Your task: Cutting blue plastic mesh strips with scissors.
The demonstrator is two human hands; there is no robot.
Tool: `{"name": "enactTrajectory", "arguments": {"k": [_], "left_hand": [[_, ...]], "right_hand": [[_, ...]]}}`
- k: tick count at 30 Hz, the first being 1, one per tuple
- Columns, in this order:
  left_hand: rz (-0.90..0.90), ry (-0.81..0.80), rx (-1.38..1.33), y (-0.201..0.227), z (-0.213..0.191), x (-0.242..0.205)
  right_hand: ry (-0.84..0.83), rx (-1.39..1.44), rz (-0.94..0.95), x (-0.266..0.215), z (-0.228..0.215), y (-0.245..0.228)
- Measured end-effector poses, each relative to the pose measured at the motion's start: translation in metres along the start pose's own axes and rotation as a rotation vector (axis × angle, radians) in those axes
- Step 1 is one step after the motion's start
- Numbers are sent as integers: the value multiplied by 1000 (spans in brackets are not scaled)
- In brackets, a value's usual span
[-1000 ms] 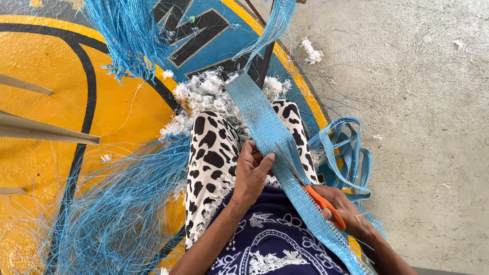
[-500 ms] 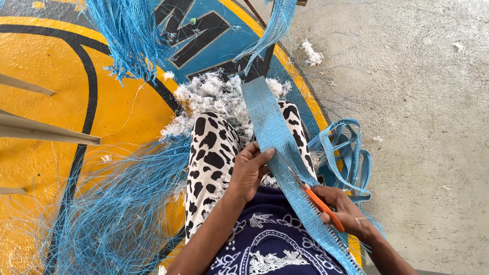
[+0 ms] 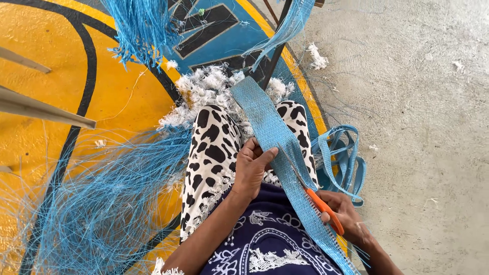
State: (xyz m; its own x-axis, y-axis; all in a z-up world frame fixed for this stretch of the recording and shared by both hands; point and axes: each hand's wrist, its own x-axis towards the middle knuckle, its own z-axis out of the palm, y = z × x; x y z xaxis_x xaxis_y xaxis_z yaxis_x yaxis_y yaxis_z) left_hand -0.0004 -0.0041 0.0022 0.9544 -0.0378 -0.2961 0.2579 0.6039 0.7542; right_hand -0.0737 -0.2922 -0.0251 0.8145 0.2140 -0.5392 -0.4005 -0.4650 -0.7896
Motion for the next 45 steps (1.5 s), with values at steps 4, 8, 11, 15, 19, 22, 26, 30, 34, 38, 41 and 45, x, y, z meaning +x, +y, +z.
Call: {"name": "enactTrajectory", "arguments": {"k": [4,8,11,15,19,22,26,30,34,38,41,45], "left_hand": [[14,2,8,-1,2,0],[-4,-14,-5,-3,5,-4],[-12,-15,-14,4,7,-3],[3,-13,10,3,6,-3],[25,-24,28,-6,0,-1],[34,-28,27,-5,1,-2],[60,-32,26,-6,2,-2],[74,-35,29,-4,4,-4],[68,-34,35,-4,-1,-2],[69,-40,-18,-4,-11,4],[54,-32,-62,-4,-19,10],[59,-44,-22,-5,-17,10]], "right_hand": [[-14,-61,-89,1,4,-3],[-45,-78,-218,-3,10,-29],[-47,-69,-235,8,5,-7],[-57,-82,-178,6,0,-13],[-41,-41,-123,5,-4,-10],[-27,-9,-50,2,-4,-17],[-60,19,-76,0,-5,-22],[-62,-59,-109,0,-5,-16],[-59,-7,-66,-2,-6,-31],[-265,-80,-50,-17,-44,-36],[-359,-193,-15,-36,-86,-29],[-301,-98,-6,-57,-105,-44]]}}
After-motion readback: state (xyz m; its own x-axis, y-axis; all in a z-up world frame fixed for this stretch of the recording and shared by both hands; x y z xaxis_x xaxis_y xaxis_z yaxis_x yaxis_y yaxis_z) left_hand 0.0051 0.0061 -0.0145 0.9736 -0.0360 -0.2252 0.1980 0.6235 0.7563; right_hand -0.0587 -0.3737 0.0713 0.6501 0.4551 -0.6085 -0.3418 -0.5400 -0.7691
